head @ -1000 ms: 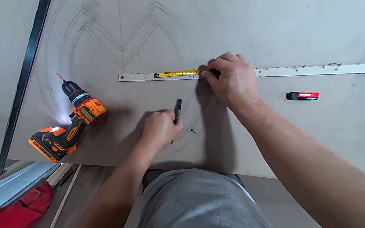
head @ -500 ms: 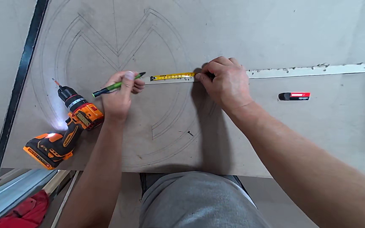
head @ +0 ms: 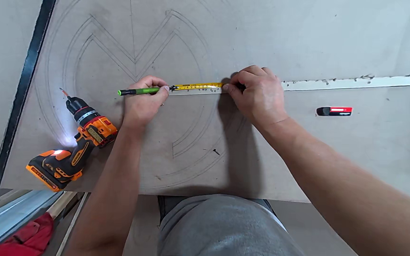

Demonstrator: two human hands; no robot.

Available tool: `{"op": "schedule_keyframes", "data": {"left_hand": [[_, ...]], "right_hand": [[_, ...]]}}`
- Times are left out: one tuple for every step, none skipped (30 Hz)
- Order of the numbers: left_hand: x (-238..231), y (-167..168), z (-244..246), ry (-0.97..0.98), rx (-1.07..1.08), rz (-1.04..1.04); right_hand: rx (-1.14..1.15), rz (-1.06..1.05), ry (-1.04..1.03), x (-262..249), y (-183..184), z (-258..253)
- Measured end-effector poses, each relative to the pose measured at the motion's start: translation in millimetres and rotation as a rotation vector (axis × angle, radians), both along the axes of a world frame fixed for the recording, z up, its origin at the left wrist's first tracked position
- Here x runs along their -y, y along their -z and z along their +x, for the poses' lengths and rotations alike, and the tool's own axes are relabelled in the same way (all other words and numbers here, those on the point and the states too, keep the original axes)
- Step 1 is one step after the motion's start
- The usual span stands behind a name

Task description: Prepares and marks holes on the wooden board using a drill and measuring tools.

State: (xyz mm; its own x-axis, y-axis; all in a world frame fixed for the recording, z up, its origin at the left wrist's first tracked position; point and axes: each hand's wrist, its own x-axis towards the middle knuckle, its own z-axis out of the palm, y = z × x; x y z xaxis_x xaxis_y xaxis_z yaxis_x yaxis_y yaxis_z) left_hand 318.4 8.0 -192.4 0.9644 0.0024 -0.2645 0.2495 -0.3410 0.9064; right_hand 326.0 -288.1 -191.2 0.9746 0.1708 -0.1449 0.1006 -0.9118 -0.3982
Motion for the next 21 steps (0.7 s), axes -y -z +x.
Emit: {"op": "schedule_keyframes", "data": {"left_hand": [[0.5,-0.3,1.7,-0.001,-0.003,0.026],[1.2,-0.1,2.9,-0.010,-0.010,0.054],[1.9,0.5,4.2,-0.020,-0.017,0.065],[2.3,1.4,5.1,-0.028,-0.024,0.066],[2.3,2.8,5.7,-0.034,-0.024,0.056],[2.1,4.0,6.3,-0.039,-0.019,0.043],[2.0,4.6,6.3,-0.041,-0.016,0.028],[1.8,5.0,5.9,-0.040,-0.012,0.015],[1.5,5.5,5.4,-0.037,-0.007,0.006],[1.1,6.0,5.2,-0.034,-0.003,0.000],[1.0,6.7,5.0,-0.034,0.001,-0.004],[1.1,7.2,5.0,-0.035,0.002,-0.004],[1.5,7.6,4.9,-0.038,0.002,-0.001],[1.7,7.8,4.7,-0.039,0.004,0.003],[1.8,7.9,4.7,-0.040,0.005,0.007],[1.7,7.8,4.8,-0.038,0.004,0.014],[1.6,8.0,4.9,-0.035,0.003,0.021],[1.5,8.5,5.0,-0.031,0.002,0.027],[1.6,8.9,4.8,-0.030,0.004,0.025],[1.7,9.0,4.6,-0.031,0.007,0.021],[1.6,9.0,4.4,-0.030,0.010,0.015]], "right_hand": [[0.002,0.001,0.000,0.0,0.1,-0.2],[0.005,0.005,-0.001,0.1,0.5,-0.4],[0.006,0.006,-0.002,0.2,0.6,-0.5],[0.006,0.005,0.000,0.3,0.4,-0.8],[0.005,0.005,0.004,0.3,0.3,-1.1],[0.005,0.005,0.005,0.3,0.1,-1.2],[0.006,0.006,0.006,0.2,-0.2,-1.1],[0.004,0.009,0.007,0.0,-0.5,-1.0],[0.001,0.009,0.009,-0.1,-0.7,-0.9],[-0.004,0.007,0.011,-0.1,-1.1,-0.8],[-0.006,0.004,0.012,-0.1,-1.2,-0.8],[-0.005,0.006,0.012,-0.2,-1.2,-0.6],[-0.007,0.007,0.010,-0.3,-1.3,-0.6],[-0.009,0.007,0.009,-0.4,-1.1,-0.6],[-0.010,0.006,0.010,-0.6,-1.2,-0.5],[-0.011,0.005,0.011,-0.6,-0.9,-0.4],[-0.012,0.007,0.015,-0.7,-0.8,-0.6],[-0.012,0.010,0.018,-0.7,-0.9,-0.7],[-0.012,0.011,0.019,-0.6,-0.8,-0.8],[-0.013,0.012,0.019,-0.5,-0.7,-0.9],[-0.012,0.010,0.017,-0.5,-0.7,-0.8]]}}
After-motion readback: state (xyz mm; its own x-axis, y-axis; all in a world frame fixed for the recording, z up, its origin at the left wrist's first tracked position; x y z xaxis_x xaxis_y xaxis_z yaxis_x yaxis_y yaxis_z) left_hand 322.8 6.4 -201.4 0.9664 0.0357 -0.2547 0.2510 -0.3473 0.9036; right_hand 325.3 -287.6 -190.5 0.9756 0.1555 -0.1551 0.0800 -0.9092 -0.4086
